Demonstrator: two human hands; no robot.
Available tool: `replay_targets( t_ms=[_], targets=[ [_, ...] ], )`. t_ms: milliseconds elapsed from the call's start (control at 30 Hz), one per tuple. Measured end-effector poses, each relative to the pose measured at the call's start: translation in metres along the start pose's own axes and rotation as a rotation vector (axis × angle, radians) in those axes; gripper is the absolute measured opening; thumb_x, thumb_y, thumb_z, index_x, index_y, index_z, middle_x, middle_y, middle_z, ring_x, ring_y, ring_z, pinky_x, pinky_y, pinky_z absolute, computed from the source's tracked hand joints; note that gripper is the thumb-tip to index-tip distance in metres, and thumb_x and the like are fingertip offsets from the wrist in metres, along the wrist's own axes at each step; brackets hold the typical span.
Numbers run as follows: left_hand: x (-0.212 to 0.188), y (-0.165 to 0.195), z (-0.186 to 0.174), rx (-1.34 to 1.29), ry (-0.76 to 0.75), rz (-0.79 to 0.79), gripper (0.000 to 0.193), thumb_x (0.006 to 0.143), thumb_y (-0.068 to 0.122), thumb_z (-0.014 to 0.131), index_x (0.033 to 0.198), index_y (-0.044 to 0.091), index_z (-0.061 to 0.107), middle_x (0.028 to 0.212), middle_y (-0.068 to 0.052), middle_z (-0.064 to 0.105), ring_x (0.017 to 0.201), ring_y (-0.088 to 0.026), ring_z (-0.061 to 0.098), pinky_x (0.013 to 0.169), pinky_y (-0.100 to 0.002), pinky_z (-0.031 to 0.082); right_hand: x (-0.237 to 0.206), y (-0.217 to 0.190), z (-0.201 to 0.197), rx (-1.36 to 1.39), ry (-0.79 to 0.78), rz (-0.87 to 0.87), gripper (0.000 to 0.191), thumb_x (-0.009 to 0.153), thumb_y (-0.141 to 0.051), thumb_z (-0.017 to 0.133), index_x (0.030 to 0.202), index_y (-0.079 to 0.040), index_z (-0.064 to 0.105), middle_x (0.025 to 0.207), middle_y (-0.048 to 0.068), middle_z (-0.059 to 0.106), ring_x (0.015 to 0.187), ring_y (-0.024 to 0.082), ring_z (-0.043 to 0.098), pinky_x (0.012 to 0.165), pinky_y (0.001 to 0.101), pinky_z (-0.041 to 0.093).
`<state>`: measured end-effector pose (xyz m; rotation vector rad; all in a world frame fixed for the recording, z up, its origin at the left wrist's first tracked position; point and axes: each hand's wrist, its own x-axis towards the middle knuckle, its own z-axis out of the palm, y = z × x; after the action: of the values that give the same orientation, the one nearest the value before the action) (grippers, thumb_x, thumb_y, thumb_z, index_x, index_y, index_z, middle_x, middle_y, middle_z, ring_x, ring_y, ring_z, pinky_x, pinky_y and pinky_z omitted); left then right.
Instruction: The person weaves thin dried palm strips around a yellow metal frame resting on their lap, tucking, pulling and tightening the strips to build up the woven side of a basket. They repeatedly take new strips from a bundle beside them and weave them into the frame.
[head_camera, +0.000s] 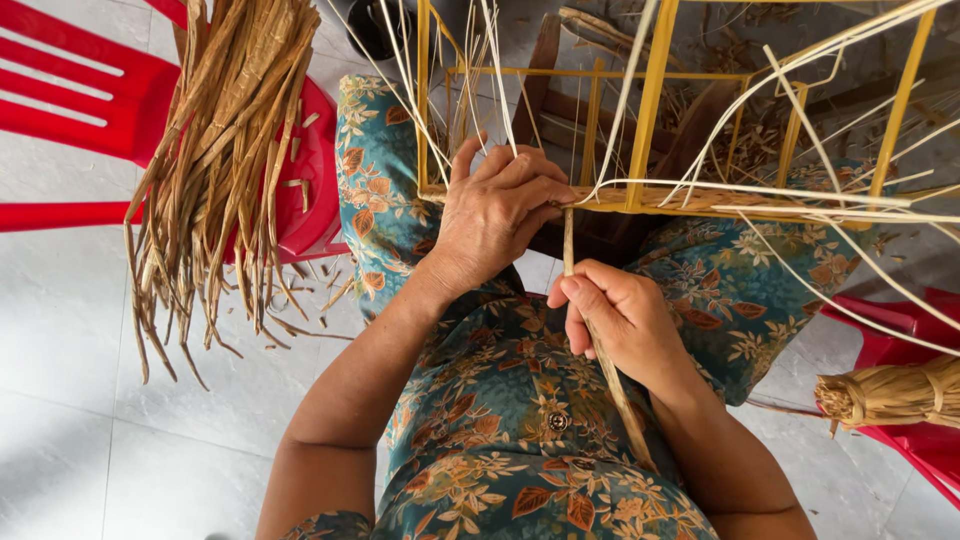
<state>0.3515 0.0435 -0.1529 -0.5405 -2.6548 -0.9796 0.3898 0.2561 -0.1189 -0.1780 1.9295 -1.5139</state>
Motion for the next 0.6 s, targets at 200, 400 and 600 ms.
replay_targets(
  t_ms=[200, 400, 600],
  targets=[
    [0.0, -0.003, -0.001, -0.083, -0.014, 0.005, 0.028, 0.082, 0.027, 0.082, 0.107, 0.02, 0.074, 0.114, 0.007, 0.066, 0.113, -0.019, 0.06, 0.116, -0.056, 0.025, 0.01, 0.0, -0.008, 0.219, -0.143, -0.18, 0.032, 0.11, -0.021, 0.047, 0.111, 0.0, 0.07, 0.076, 0.008, 0.071, 0.066, 0.01, 0.066, 0.061, 0.0226, 0.054],
    [0.009, 0.002, 0.003, -0.001, 0.007, -0.065, 0.005, 0.093, 0.027, 0.074, 0.096, 0.023, 0.075, 0.103, 0.007, 0.07, 0.101, -0.019, 0.064, 0.115, -0.054, 0.03, 0.037, -0.005, -0.035, -0.18, 0.414, -0.474, 0.022, 0.11, -0.001, 0.052, 0.127, 0.0, 0.066, 0.108, 0.012, 0.074, 0.092, 0.015, 0.072, 0.08, 0.0272, 0.06],
    [0.019, 0.001, 0.015, 0.055, -0.076, -0.22, 0.02, 0.094, 0.033, 0.069, 0.102, 0.017, 0.077, 0.093, 0.001, 0.067, 0.098, -0.023, 0.066, 0.107, -0.06, 0.029, 0.058, -0.019, -0.04, -0.505, 0.31, -0.767, 0.03, 0.103, 0.011, 0.054, 0.124, -0.004, 0.07, 0.123, 0.012, 0.072, 0.108, 0.023, 0.073, 0.09, 0.0318, 0.059]
  ],
)
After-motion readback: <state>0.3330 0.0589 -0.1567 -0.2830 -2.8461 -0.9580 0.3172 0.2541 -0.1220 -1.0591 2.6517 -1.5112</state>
